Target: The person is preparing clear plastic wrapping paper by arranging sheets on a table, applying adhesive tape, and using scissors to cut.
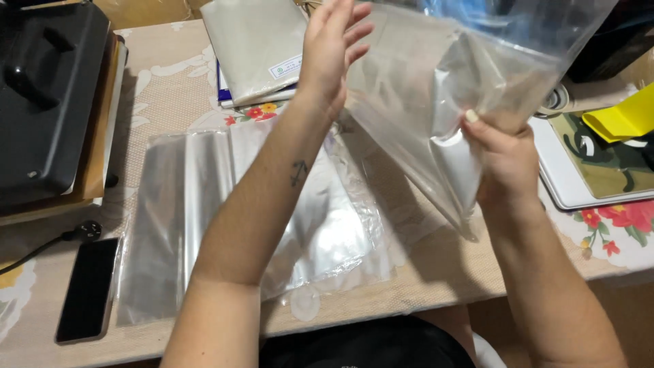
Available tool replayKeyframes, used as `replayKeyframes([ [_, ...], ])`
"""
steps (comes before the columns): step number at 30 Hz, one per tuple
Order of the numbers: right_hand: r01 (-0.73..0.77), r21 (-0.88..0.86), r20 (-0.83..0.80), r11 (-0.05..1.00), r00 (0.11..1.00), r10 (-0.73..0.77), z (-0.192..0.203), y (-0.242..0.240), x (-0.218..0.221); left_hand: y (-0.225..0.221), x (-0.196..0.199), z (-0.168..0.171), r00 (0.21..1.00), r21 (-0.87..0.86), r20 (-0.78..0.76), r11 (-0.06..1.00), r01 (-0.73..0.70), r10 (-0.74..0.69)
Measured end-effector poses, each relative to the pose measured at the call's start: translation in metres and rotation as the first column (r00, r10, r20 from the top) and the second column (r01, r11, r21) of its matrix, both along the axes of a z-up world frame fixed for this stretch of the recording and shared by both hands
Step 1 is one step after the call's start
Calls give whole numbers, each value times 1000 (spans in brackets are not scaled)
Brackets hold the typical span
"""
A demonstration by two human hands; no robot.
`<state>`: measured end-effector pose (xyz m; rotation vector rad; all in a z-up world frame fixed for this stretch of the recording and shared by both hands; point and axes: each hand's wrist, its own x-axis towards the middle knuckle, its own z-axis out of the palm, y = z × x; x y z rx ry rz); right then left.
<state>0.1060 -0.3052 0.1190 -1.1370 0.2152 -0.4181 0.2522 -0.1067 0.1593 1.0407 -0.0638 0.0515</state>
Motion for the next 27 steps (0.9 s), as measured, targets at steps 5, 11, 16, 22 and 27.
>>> replayKeyframes([
  [5, 29, -6, -117, 1000, 993, -29, 68, 5, 15, 12, -75, -102, 881, -31, -413, 963, -266, 230],
  [11, -165, -172, -94, 971, 984, 150, 118, -39, 62, -17, -135, -137, 794, -492, -456, 858, 150, -401],
  [16, -273, -41, 32, 961, 961, 275, 119, -39, 135, -31, -105, -129, 800, -673, -18, 600, 434, -599],
  [22, -418, 108, 171, 902, 902, 397, 85, 63, 235, 64, 23, -116, 990, -760, -44, 648, 55, -135],
  [27, -519, 233, 291, 823, 844, 450, 46, 137, 274, 174, 134, -128, 959, -726, -174, 629, -278, 224],
])
